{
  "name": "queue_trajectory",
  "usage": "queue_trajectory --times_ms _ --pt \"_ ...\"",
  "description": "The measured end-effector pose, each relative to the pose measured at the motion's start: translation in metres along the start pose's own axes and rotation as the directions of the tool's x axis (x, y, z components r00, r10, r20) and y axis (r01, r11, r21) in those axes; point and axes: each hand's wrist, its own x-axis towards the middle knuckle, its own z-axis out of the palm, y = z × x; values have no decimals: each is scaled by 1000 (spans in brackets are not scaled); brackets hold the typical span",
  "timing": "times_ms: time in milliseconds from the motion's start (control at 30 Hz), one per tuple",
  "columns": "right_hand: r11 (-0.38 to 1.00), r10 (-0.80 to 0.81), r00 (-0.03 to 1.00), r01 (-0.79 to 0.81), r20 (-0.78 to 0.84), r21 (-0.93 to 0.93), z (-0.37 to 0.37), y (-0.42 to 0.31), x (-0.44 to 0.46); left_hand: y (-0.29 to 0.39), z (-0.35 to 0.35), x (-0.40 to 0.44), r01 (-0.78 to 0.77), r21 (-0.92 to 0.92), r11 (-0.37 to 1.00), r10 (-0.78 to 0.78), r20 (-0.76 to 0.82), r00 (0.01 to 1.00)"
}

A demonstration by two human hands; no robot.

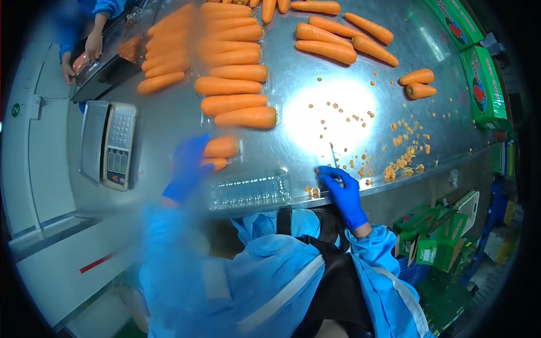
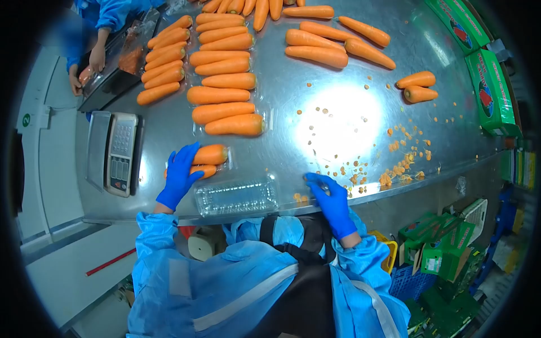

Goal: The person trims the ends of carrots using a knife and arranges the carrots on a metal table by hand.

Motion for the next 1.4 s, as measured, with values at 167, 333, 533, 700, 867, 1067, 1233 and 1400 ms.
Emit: queue_trajectory --times_ms 167,333,533,700,867,1067,1233,1400 --pt "994 85 996 -83 -24 68 -10 4 -7 8 -50 -14 221 208 953 -195 -140 971" --pt "998 34 998 -32 -44 47 -7 4 -5 -100 16 -41 302 193 934 -148 -561 815" --pt "994 63 996 -57 -65 98 -5 10 0 -138 35 3 458 326 827 -164 -640 751" --pt "990 81 994 -71 -80 121 -4 11 3 -194 -16 102 394 275 877 -180 -572 800" --pt "997 33 994 -25 -106 71 -5 9 3 -199 -34 151 288 -1 958 -246 -521 817" --pt "994 85 993 -79 -87 78 -8 9 2 -118 -21 128 94 60 994 -26 -691 722" --pt "1000 -15 997 17 -73 16 -9 11 1 51 4 32 77 -425 902 -106 -45 993" --pt "998 -43 998 46 -51 51 -11 29 5 71 61 -12 -17 -424 906 36 36 999"
